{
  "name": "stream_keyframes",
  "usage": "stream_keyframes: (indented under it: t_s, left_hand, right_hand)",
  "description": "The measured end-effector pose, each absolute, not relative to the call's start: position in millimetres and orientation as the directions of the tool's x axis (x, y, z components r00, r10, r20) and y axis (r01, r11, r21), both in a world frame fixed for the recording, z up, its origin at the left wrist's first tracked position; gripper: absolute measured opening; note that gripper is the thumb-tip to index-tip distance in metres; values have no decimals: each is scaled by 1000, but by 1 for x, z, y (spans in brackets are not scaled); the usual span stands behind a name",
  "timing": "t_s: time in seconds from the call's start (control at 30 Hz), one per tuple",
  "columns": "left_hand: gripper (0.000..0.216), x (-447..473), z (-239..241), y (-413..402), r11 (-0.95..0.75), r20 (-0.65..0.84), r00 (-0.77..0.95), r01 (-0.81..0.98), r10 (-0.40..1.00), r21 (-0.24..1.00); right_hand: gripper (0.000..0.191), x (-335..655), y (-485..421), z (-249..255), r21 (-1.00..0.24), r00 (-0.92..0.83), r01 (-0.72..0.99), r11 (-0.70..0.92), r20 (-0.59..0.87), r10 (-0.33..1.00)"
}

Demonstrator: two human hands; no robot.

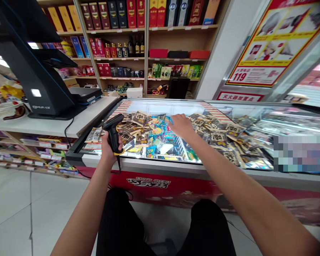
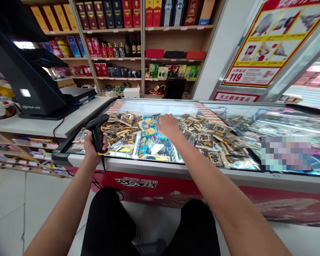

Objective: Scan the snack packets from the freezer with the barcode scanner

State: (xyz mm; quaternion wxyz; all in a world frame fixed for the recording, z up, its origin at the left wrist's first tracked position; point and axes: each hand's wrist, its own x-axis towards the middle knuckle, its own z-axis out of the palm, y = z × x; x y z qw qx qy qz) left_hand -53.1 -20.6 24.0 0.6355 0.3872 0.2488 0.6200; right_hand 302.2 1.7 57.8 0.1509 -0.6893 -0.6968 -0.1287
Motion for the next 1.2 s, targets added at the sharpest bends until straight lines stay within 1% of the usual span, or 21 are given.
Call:
stream_keyframes:
  t_s: [0.03,0.07,0.17,0.2,0.23,0.3,0.33,0.43,0.47,0.5,0.53,0.57,0.6,0.63,0.67,0.7,0.77,0.83,0.93,1.07,1.2]
  left_hand:
    - [56,-54,24,-20,-71,172,114,-598,978,799]
    - [56,-55,23,-20,-70,179,124,-598,976,798]
    - [58,-56,22,-19,-54,201,195,-574,960,817]
    - [59,-56,22,-19,-51,211,225,-558,951,828]
    - [59,-55,22,-19,-50,219,255,-538,942,841]
    - [59,-55,20,-20,-41,219,310,-492,925,870]
    - [59,-54,19,-20,-32,209,332,-469,920,883]
    - [60,-55,15,-21,-6,182,368,-429,912,903]
    - [61,-56,14,-21,-2,179,373,-429,911,903]
    - [61,-56,13,-21,0,180,373,-433,910,901]
    - [62,-57,13,-20,2,181,375,-438,909,899]
    - [63,-57,13,-20,2,183,377,-440,908,898]
    - [64,-57,13,-21,0,186,380,-439,906,898]
    - [65,-57,13,-21,-5,192,386,-435,902,900]
    - [66,-57,14,-22,-11,198,398,-426,896,905]
    - [67,-56,15,-23,-16,203,415,-411,887,911]
    - [67,-56,17,-25,-25,205,469,-361,859,932]
    - [64,-55,17,-26,-41,194,535,-285,822,958]
    - [60,-55,18,-28,-70,179,615,-196,768,978]
    - [61,-55,20,-28,-67,174,653,-185,737,980]
    - [64,-56,20,-26,-60,170,673,-184,720,981]
  right_hand:
    - [52,325,1,59,-26,86,996,-82,315,945]
    - [52,347,0,61,-24,135,991,-133,235,963]
    - [50,394,-2,64,-36,144,989,-141,119,982]
    - [48,402,-2,64,-51,128,991,-123,97,987]
    - [45,408,-1,65,-95,115,990,-106,87,990]
    - [40,412,1,65,-231,109,969,-81,112,988]
    - [40,410,3,65,-305,122,950,-74,143,982]
    - [37,392,11,65,-467,202,883,-56,270,941]
    - [34,382,14,65,-563,248,826,-34,309,918]
    - [32,370,17,65,-695,311,719,4,326,893]
    - [30,356,20,64,-841,378,537,65,309,873]
    - [27,341,23,63,-945,415,305,122,247,876]
    - [25,326,26,61,-986,408,68,154,168,897]
    - [23,311,28,58,-977,365,-129,167,110,925]
    - [21,296,29,55,-946,319,-276,169,75,945]
    - [21,284,30,51,-909,280,-381,168,59,958]
    - [21,264,30,42,-854,249,-495,159,36,968]
    - [20,253,28,34,-839,256,-525,141,3,967]
    - [21,247,24,24,-861,255,-495,115,-17,967]
    - [27,248,21,19,-889,226,-444,116,14,974]
    - [30,251,20,18,-893,228,-432,128,29,973]
